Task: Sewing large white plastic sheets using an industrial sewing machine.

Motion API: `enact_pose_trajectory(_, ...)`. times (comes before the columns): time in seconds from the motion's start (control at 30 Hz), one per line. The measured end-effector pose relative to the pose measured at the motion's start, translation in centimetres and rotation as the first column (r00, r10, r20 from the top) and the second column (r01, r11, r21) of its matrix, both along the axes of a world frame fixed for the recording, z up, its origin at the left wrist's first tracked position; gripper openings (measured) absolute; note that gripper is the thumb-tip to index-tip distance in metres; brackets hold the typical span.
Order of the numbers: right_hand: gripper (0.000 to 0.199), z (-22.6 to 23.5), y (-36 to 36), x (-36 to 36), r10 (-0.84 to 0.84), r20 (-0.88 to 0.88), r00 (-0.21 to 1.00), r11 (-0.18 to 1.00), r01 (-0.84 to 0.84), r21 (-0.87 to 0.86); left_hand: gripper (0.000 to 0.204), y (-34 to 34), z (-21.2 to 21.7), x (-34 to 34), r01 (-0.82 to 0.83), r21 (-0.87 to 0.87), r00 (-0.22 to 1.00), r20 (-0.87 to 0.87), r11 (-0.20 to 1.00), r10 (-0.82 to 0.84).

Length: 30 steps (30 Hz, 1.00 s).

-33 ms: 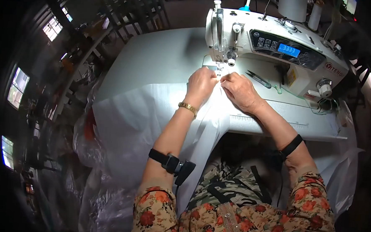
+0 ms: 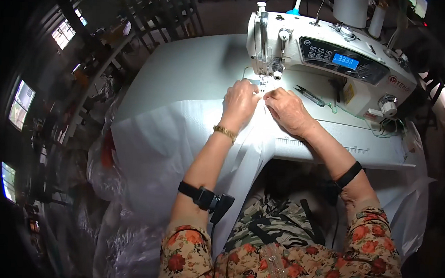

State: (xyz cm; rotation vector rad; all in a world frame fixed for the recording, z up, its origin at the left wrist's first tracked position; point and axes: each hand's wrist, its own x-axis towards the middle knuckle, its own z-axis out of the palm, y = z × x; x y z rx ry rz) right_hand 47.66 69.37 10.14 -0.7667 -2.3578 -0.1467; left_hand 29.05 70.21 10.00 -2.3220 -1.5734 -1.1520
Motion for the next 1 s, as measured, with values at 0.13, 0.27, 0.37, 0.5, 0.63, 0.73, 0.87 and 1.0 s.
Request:
enact_pose_trajectory(0.13,0.019,-0.6,-0.1,0.4,-0.102,0.033,0.994,0.995,0.102,0.006,0.015,-5.3,1.8,2.4,0.107,-0.037,0.994,0.028,0.994,-0.106)
enact_pose_trajectory(0.27,0.011,-0.5,-1.1,-0.1,-0.203,0.116,0.972,0.973,0.214,-0.087,0.032,-8.1,0.9,2.6,0.213,-0.13,0.977,-0.002,0.968,-0.215)
enact_pose_trajectory(0.37,0.01,-0.5,-1.6,-0.8,-0.209,0.048,0.977,0.974,0.212,-0.084,0.051,-7.6,-0.8,1.8,0.219,-0.073,0.973,-0.057,0.973,-0.224)
enact_pose_trajectory(0.5,0.015,-1.5,-0.9,-0.3,-0.202,0.034,0.979,0.976,0.204,-0.075,0.05,-5.8,-1.4,1.4,0.244,-0.132,0.966,-0.051,0.961,-0.253)
enact_pose_trajectory(0.63,0.022,-2.1,-0.6,0.4,-0.188,-0.017,0.982,0.981,0.187,-0.06,0.046,-5.0,-1.5,1.4,0.299,-0.158,0.952,-0.018,0.941,-0.306)
enact_pose_trajectory(0.73,0.025,-2.2,-0.1,-0.1,-0.242,0.045,0.969,0.965,0.245,-0.092,0.044,-4.7,-1.3,1.1,0.278,-0.176,0.957,-0.03,0.944,-0.288)
enact_pose_trajectory(0.87,0.026,-2.1,0.5,-0.4,-0.254,0.046,0.966,0.954,0.258,-0.152,0.042,-4.4,-1.1,1.1,0.283,-0.165,0.956,-0.035,0.945,-0.292)
enact_pose_trajectory(1.0,0.027,-2.0,0.6,0.0,-0.231,-0.009,0.973,0.96,0.227,-0.164,0.038,-4.2,-0.5,1.1,0.276,-0.209,0.955,-0.05,0.938,-0.292)
